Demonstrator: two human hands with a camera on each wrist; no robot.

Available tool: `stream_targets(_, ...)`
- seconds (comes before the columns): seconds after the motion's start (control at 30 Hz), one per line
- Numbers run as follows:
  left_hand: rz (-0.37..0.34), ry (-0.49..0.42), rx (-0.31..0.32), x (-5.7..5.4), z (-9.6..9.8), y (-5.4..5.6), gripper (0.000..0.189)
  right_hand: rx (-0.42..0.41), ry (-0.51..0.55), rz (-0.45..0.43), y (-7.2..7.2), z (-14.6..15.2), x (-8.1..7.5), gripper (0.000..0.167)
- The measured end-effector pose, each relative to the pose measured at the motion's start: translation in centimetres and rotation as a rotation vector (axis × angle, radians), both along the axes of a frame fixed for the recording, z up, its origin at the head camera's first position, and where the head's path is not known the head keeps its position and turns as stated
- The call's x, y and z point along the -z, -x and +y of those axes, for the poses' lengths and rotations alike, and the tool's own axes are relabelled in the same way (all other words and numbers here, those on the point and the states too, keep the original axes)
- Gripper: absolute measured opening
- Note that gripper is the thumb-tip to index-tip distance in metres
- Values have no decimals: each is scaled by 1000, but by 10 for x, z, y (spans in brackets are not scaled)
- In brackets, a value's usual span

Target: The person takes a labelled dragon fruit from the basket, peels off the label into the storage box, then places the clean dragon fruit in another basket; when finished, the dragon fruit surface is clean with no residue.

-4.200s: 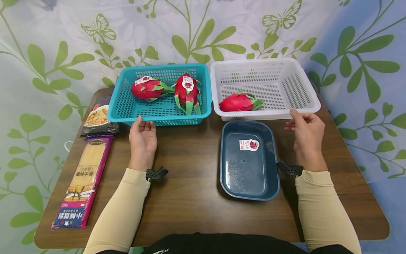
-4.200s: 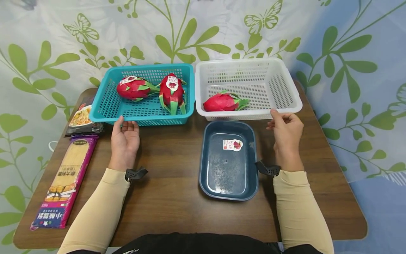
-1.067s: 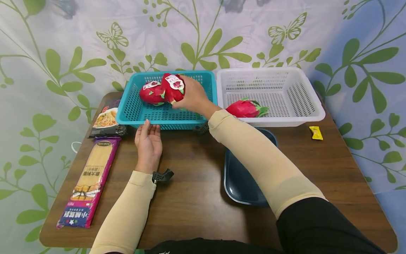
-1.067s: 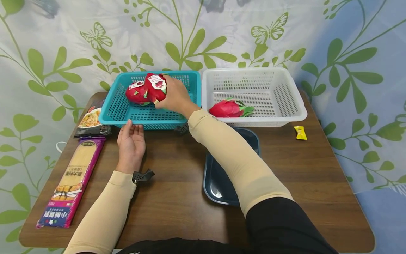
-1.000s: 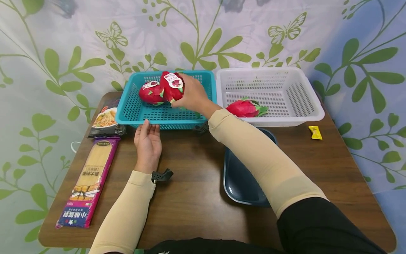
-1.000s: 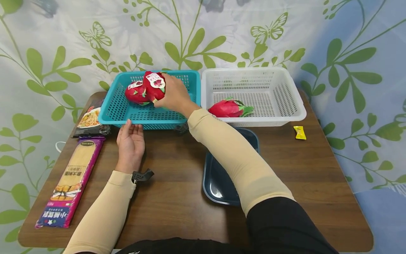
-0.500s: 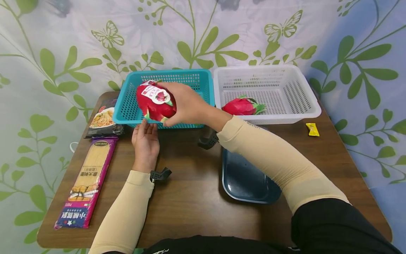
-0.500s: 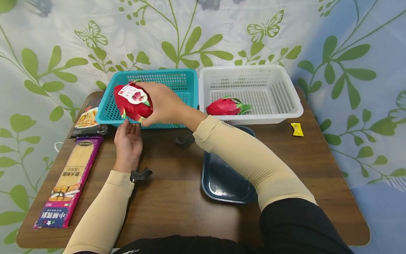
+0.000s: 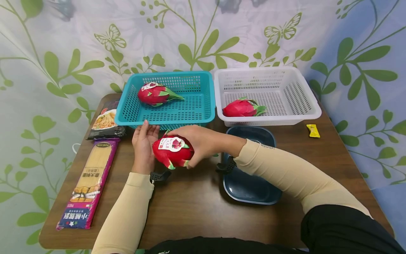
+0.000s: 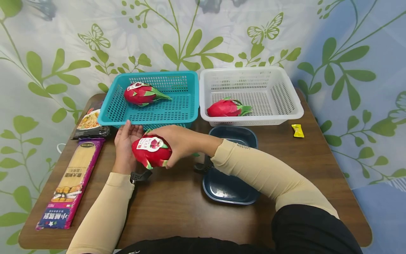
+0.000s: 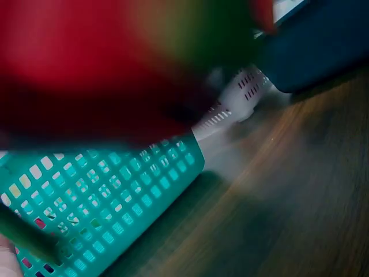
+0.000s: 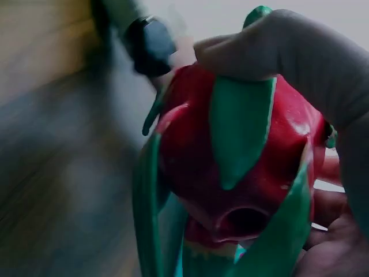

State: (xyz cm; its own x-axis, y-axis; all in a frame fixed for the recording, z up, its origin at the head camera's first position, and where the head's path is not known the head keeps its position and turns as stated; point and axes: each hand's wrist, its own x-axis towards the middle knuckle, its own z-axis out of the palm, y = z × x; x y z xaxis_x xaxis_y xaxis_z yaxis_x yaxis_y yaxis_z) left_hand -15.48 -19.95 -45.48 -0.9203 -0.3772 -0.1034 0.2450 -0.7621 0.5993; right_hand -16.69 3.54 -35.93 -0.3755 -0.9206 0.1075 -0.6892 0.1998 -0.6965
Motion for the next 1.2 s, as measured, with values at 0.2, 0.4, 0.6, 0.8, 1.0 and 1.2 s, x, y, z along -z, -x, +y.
stream_targets(0.2,45,-12,4,2,1,3,25,-19,-104,5,5,2,20,100)
stream_targets(0.4,74,5,28,5,2,3,18,-24,-172,24,6,5,28,99)
stream_targets(0.6,4,315,226,4,6,-8,35,-53,-206,72,7,9,28,103)
stream_targets(0.8,70,897,577,2,10,-29,52,-10,-279,81,11,16,27,110)
stream_targets(1.0,180,1129,646,6,9,-43,79,30,-297,170,11,22,24,115)
stream_targets(1.2,196,1235,656,6,9,-50,87,67,-246,89,0,33,15,92)
